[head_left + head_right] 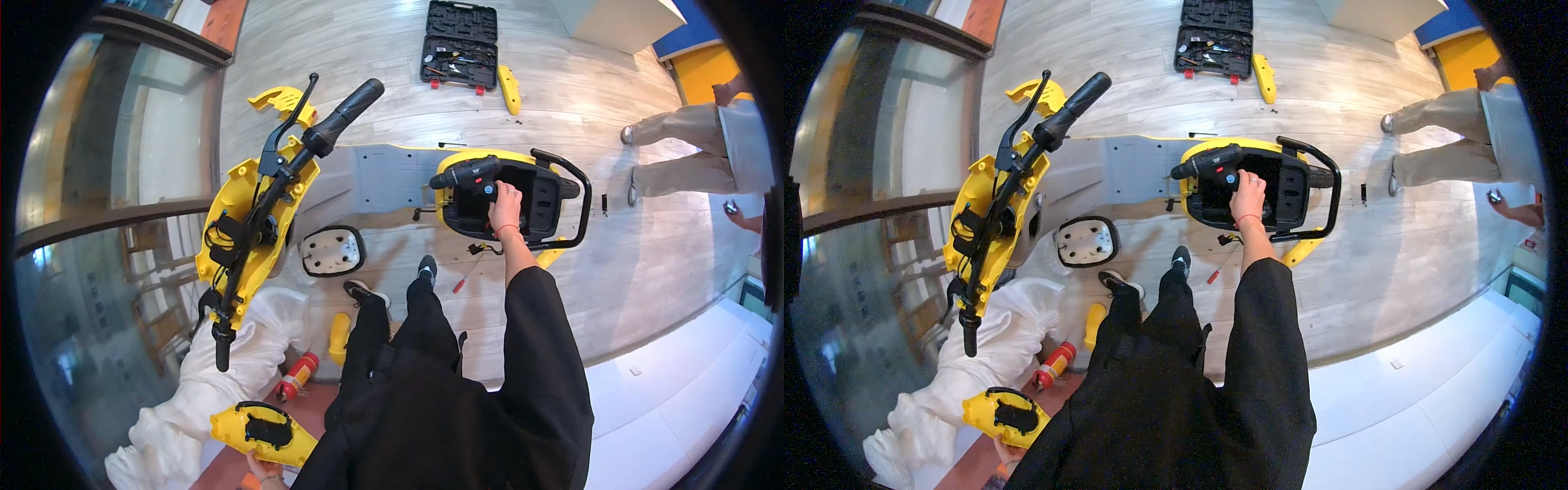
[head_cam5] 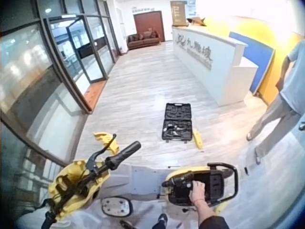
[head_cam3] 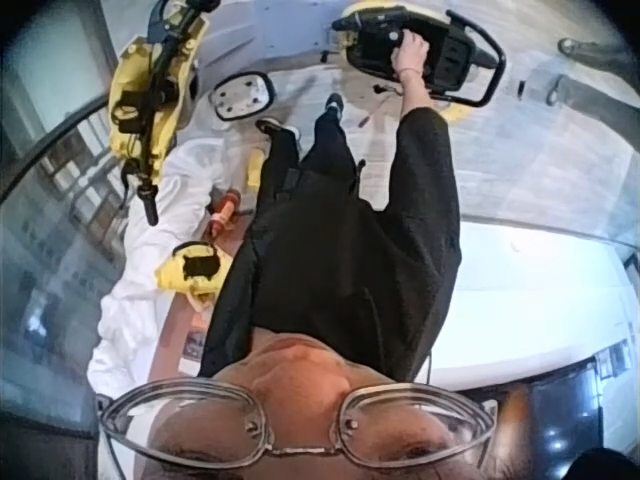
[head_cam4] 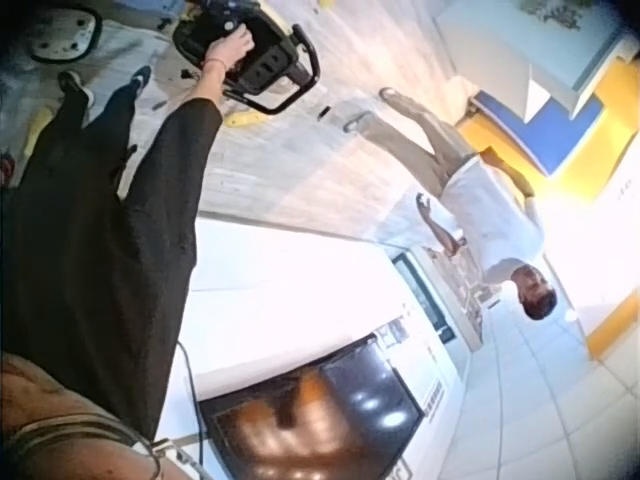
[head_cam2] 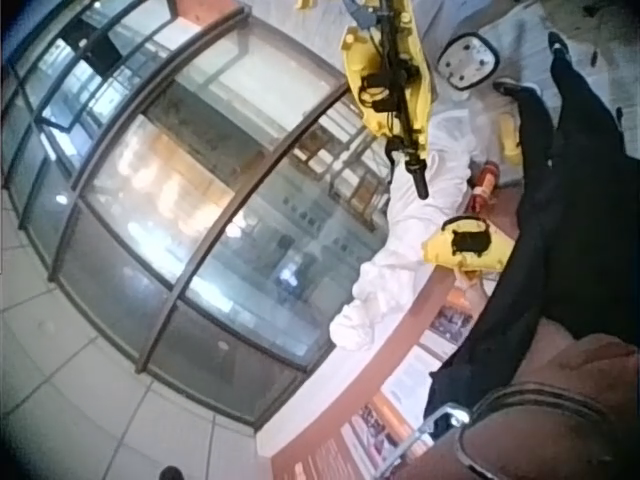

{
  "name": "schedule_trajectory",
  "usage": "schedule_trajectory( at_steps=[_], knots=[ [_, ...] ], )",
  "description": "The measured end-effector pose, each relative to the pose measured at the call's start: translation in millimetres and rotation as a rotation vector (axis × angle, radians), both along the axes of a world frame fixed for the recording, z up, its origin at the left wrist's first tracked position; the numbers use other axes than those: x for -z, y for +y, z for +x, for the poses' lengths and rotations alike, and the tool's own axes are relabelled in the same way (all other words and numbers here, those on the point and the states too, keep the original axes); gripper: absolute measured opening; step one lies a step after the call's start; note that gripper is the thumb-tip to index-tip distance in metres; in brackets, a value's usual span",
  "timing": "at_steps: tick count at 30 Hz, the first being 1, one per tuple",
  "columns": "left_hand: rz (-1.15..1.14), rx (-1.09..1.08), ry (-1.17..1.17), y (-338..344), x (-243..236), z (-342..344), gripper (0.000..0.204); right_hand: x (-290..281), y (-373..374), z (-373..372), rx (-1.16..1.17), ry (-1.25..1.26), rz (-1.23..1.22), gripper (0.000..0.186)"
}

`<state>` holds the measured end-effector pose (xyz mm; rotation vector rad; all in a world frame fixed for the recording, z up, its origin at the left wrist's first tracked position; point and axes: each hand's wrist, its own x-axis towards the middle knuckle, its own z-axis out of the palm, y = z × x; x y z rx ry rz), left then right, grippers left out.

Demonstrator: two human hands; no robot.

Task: Repairing and assembling plastic panels on a yellow electric scooter using a power drill and hand tools.

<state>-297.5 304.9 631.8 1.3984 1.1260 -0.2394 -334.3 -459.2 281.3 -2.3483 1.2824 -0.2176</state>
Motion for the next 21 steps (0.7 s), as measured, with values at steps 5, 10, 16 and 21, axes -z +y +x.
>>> schedule_trajectory(
  at_steps=[5, 10, 16, 21],
  knots=[
    [0.059, -0.063, -0.002, 26, -10, -15, 0.047, 2, 1, 18, -0.073, 0.047, -0.027, 0.051],
    [0.102, -0.142, -0.008, 10, -3, -15, 0.046, 4, 4, 25, -0.122, 0.241, 0.01, 0.044],
    [0.023, -0.046, -0.003, 3, 5, -21, 0.048, 13, -4, 22, -0.209, 0.386, -0.008, 0.036],
    [-0.013, -0.081, -0.015, 21, 9, -31, 0.047, 16, 0, 27, -0.23, 0.49, 0.001, 0.035]
  ],
)
